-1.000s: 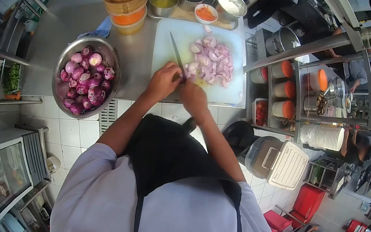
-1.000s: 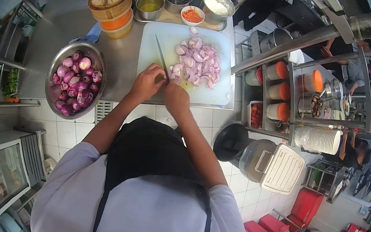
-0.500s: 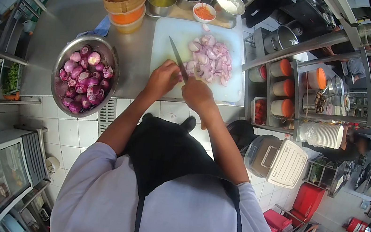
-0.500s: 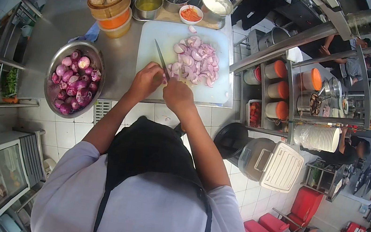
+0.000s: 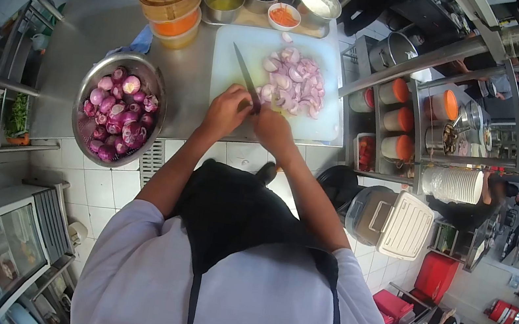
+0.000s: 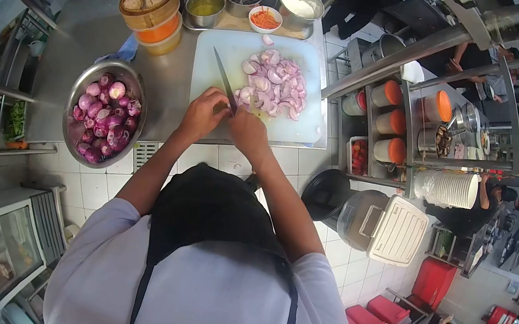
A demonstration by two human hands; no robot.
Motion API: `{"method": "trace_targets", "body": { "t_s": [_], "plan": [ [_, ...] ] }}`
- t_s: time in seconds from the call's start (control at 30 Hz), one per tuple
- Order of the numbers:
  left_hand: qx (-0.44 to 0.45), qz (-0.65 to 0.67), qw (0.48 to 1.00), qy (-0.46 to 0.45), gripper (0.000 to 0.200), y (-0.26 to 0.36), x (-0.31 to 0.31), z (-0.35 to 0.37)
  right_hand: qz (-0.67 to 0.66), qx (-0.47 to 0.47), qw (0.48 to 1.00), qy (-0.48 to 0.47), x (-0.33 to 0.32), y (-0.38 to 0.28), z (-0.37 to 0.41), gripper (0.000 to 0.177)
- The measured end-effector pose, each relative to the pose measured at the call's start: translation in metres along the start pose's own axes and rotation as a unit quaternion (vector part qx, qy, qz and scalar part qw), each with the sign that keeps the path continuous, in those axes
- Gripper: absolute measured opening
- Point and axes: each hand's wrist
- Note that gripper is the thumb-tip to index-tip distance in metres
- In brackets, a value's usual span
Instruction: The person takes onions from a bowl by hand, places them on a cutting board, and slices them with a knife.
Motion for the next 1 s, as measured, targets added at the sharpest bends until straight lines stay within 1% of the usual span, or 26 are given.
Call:
{"method": "trace_targets", "body": {
  "t_s": [0.07,0.17,0.27,0.37,0.47,0.57,0.67,0.77,0.87,0.97,1.0],
  "plan": [
    [0.009,-0.002,1.000,0.004,0.024,0.000,0.000,-0.002,-0.031,0.060,0.998,-0.018,-0.032,-0.016,-0.003,0.033],
    [0.012,-0.006,1.000,0.009,0.023,0.000,0.000,0.000,-0.034,0.070,0.995,-0.067,-0.056,-0.025,-0.001,0.036],
    [0.005,-0.005,1.000,0.001,0.022,-0.001,0.001,0.000,-0.006,0.057,0.994,-0.096,-0.063,-0.028,0.001,0.035],
    [0.004,-0.004,1.000,0.003,0.022,-0.002,0.001,0.000,-0.017,0.077,0.992,-0.094,-0.059,-0.027,0.002,0.032],
    [0.011,-0.004,1.000,0.010,0.023,-0.004,0.003,0.001,-0.004,0.066,0.992,-0.106,-0.066,-0.036,0.009,0.030],
    [0.014,-0.004,1.000,0.006,0.023,-0.006,0.003,0.001,0.005,0.037,0.995,-0.096,-0.045,-0.026,0.010,0.029],
    [0.013,-0.004,1.000,0.003,0.024,-0.004,0.000,0.000,0.019,0.041,0.995,-0.089,-0.045,-0.028,0.011,0.028],
    [0.016,-0.007,1.000,0.004,0.024,-0.008,0.003,-0.001,-0.011,0.079,0.994,-0.071,-0.063,-0.042,0.014,0.028],
    [0.013,-0.011,1.000,0.002,0.025,-0.008,0.004,0.001,-0.008,0.077,0.995,-0.056,-0.055,-0.036,0.014,0.028],
    [0.011,-0.021,1.000,-0.005,0.025,-0.004,0.000,-0.001,-0.016,0.083,0.994,-0.071,-0.054,-0.037,0.014,0.028],
    [0.015,-0.024,1.000,-0.004,0.025,-0.003,0.000,-0.001,-0.003,0.070,0.995,-0.072,-0.049,-0.033,0.013,0.028]
  ]
}}
Point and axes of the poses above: each hand's wrist, its own z-axis away from the middle knuckle, its own x-axis out of the palm, y = z × x, and after that the axes turned 1 degree about -x, right-handed
